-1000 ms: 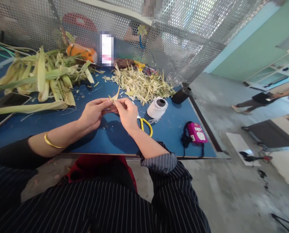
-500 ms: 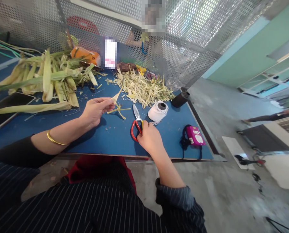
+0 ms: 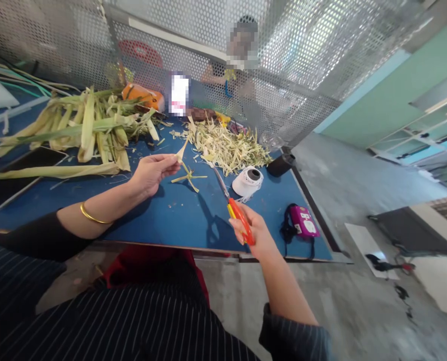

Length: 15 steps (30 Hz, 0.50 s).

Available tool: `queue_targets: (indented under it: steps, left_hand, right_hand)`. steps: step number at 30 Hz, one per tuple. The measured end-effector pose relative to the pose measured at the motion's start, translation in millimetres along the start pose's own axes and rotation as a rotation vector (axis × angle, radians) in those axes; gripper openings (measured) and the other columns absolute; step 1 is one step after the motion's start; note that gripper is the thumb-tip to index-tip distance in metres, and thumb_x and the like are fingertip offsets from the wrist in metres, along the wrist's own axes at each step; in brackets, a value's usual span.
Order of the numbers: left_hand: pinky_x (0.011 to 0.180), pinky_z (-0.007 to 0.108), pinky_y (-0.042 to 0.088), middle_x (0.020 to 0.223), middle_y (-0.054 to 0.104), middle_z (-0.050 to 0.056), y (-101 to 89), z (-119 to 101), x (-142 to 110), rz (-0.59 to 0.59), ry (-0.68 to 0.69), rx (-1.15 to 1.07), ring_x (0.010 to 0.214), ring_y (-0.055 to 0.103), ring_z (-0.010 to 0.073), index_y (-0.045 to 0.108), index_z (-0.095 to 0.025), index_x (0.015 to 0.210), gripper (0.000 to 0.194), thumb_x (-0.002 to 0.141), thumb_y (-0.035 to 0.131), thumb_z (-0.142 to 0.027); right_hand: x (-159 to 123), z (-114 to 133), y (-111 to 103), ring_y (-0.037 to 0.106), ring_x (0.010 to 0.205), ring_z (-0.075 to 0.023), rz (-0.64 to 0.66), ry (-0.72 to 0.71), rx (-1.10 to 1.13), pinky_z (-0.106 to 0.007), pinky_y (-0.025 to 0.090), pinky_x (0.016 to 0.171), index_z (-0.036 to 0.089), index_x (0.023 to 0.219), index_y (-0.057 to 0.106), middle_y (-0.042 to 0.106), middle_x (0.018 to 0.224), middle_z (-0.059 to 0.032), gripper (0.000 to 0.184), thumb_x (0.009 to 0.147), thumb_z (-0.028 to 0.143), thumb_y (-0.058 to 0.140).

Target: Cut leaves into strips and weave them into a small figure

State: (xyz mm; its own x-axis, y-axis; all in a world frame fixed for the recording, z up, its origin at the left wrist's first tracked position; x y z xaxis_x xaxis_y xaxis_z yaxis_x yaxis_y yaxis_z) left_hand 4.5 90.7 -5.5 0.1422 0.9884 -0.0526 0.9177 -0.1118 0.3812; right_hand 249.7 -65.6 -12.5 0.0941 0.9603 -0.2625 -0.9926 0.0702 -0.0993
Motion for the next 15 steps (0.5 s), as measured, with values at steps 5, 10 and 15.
queue_targets:
  steps: [5, 10, 15]
  left_hand:
    - [0.066, 0.023, 0.051, 0.074, 0.071, 0.006, 5.4, -1.1, -3.7, 0.019, 0.006, -0.025, 0.064, 0.064, 0.0098, 0.073, -0.015, 0.074, 0.021, 0.067, 0.079, -0.034]
    - [0.065, 0.022, 0.05, 0.075, 0.071, 0.006, 7.3, -2.4, -5.1, 0.035, 0.02, -0.022, 0.063, 0.064, 0.0094, 0.072, -0.015, 0.074, 0.017, 0.07, 0.077, -0.032]
    - [0.067, 0.022, 0.051, 0.075, 0.07, 0.005, 14.6, -1.3, -9.2, 0.105, 0.033, -0.021, 0.066, 0.064, 0.0098, 0.071, -0.016, 0.075, 0.019, 0.071, 0.076, -0.034]
  right_hand:
    - [-5.0, 10.4, 21.6, 0.048, 0.053, -0.0052, 0.035, -0.224, 0.054, -0.02, 0.041, 0.046, 0.026, 0.117, 0.055, 0.059, 0.091, 0.0002, 0.049, 0.072, 0.025, 0.071]
    - [7.3, 20.4, 40.6, 0.054, 0.078, -0.0123, 0.021, -0.297, -0.125, -0.026, 0.053, 0.069, 0.026, 0.126, 0.049, 0.056, 0.103, -0.0024, 0.07, 0.063, 0.025, 0.078]
    - [11.5, 28.7, 51.5, 0.056, 0.08, -0.0164, -0.023, -0.338, -0.471, -0.034, 0.051, 0.08, 0.019, 0.131, 0.045, 0.059, 0.107, -0.0069, 0.077, 0.062, 0.031, 0.079]
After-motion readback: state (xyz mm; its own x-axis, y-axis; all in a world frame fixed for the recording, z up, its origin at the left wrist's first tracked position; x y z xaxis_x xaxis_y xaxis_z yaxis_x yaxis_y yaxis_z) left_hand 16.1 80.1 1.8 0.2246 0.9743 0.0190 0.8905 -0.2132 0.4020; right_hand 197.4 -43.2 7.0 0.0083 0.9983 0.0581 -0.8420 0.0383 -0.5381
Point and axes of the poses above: each hand's wrist, its own x-axis towards the middle knuckle, its own y-axis out of the palm, z = x × y, the point moved 9 cm from there along x, towards the middle knuckle
